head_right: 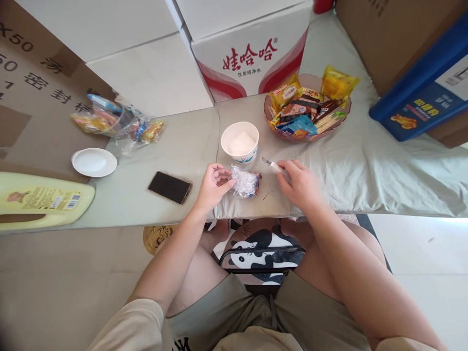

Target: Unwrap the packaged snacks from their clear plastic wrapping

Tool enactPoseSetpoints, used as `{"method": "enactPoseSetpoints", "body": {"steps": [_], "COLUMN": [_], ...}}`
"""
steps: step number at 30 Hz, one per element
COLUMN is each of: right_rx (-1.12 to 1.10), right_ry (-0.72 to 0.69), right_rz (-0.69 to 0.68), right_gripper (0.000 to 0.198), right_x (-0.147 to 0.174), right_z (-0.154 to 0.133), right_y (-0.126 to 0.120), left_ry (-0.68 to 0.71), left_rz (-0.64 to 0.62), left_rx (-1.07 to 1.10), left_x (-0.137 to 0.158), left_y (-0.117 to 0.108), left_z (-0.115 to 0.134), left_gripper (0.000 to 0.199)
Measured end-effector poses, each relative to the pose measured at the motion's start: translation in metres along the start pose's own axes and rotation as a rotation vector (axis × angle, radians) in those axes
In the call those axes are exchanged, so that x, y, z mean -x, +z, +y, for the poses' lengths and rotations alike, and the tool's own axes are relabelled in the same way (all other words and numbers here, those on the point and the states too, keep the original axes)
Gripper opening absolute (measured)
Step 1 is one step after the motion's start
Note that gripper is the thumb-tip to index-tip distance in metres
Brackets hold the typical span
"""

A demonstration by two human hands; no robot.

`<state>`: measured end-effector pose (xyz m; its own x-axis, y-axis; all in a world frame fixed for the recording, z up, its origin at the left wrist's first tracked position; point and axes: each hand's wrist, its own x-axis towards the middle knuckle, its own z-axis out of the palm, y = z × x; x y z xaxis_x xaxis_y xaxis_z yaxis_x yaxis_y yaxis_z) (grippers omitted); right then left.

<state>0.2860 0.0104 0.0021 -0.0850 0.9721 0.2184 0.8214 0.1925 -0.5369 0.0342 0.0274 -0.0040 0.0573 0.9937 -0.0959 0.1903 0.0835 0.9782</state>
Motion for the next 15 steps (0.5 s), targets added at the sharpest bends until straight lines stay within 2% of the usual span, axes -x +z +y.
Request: {"method": "enactPoseSetpoints", "body": {"steps": [3, 5, 10, 15], "right_rx": [-0.219, -0.281, -0.313, -0.277], "right_ry": [-0.121, -0.165, -0.129, -0.079], "right_rz": [-0.137, -0.203, -0.242, -0.254], "right_gripper": [0.032, 0.032, 0.026, 0.02], "right_x": [-0.001, 0.0, -0.001, -0.003], "right_z": [-0.017, -0.026, -0.035, -0.035], "right_y": [0.0, 0.002, 0.011, 0.015], "left_ry": [0.026, 0.046, 0.081, 0.138], "left_rz": [0.002, 0.011, 0.021, -0.024], "left_rx": [0.01, 0.021, 0.039, -0.022], "left_x": [0.001, 0.002, 0.0, 0.001], "left_y": [0.0, 0.001, 0.006, 0.008], "left_z": [0.001, 0.003, 0.004, 0.002], "left_gripper": [0.046, 0.045, 0.04, 0.034]}}
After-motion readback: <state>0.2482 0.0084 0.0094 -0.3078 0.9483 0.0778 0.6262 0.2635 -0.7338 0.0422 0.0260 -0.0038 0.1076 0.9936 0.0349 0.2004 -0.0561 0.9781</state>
